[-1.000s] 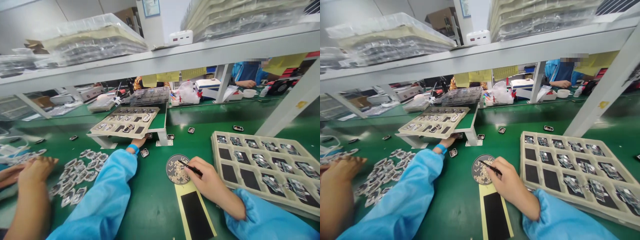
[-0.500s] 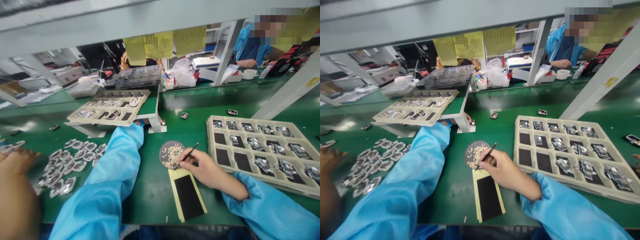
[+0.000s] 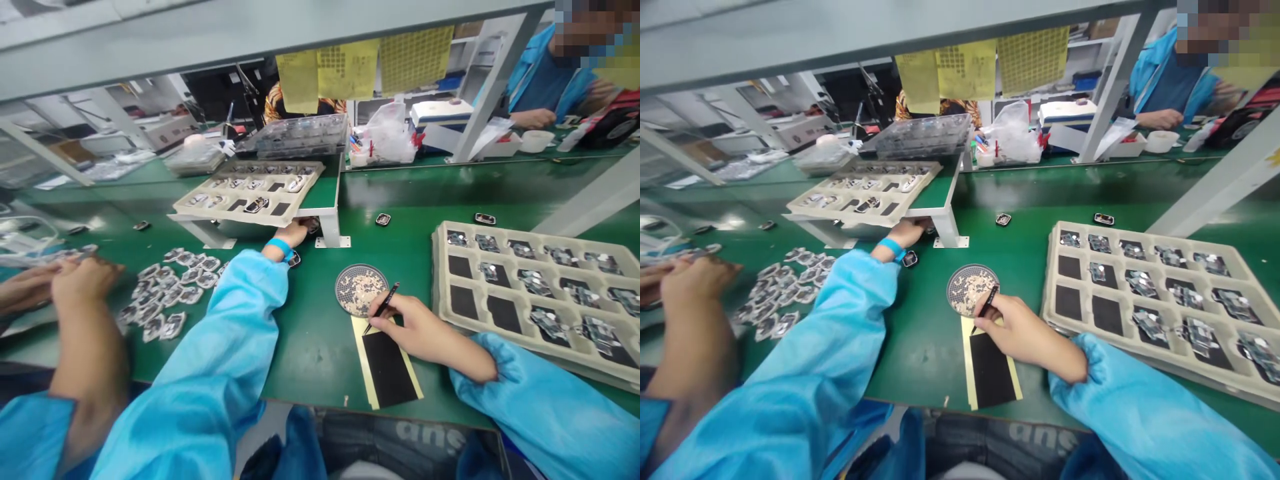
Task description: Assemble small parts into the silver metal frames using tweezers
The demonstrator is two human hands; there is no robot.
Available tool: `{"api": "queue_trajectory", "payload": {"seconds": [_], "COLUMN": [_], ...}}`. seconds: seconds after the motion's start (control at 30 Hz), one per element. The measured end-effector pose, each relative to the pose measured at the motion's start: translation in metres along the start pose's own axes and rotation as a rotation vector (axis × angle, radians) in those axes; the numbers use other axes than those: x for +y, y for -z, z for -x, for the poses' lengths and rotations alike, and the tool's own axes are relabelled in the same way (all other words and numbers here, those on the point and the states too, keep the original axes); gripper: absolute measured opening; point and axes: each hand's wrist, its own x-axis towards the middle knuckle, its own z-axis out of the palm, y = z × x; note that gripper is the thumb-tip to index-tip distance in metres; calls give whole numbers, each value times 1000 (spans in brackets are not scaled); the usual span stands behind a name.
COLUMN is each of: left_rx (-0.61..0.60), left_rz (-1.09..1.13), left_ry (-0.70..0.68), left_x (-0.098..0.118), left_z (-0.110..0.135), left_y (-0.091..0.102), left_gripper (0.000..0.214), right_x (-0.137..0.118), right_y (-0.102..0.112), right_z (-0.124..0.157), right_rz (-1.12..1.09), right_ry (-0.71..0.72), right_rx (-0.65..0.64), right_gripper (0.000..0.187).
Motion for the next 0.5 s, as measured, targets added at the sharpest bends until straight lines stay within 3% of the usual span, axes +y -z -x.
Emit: {"api": "queue_trajectory", "payload": {"seconds": [0.07,0.17,0.23,0.3,0.4,0.5], "left_rx": [-93,-299,-438,-570,-602,-581], "left_rz": [40,167,302,574,845,959], "left_ry": [38,33,2,7,91,140], "left_x": [-5,2,16,30,42,40], "left_z": [24,66,90,108,125,133], "left_y": [11,15,8,-7,-32,-45], "left_gripper": [12,18,19,22,27,33], "right_x": [1,2,3,3,1,1], "right_y": [0,-1,-1,-2,-2,-3], "right_z": [0,-1,-1,0,0,0], "right_rz": [1,12,14,18,49,60], "right_ry": [-2,2,9,7,-1,2], "right_rx": [2,-7,-9,-10,-13,-2], "right_gripper": [5,4,4,4,4,4]}}
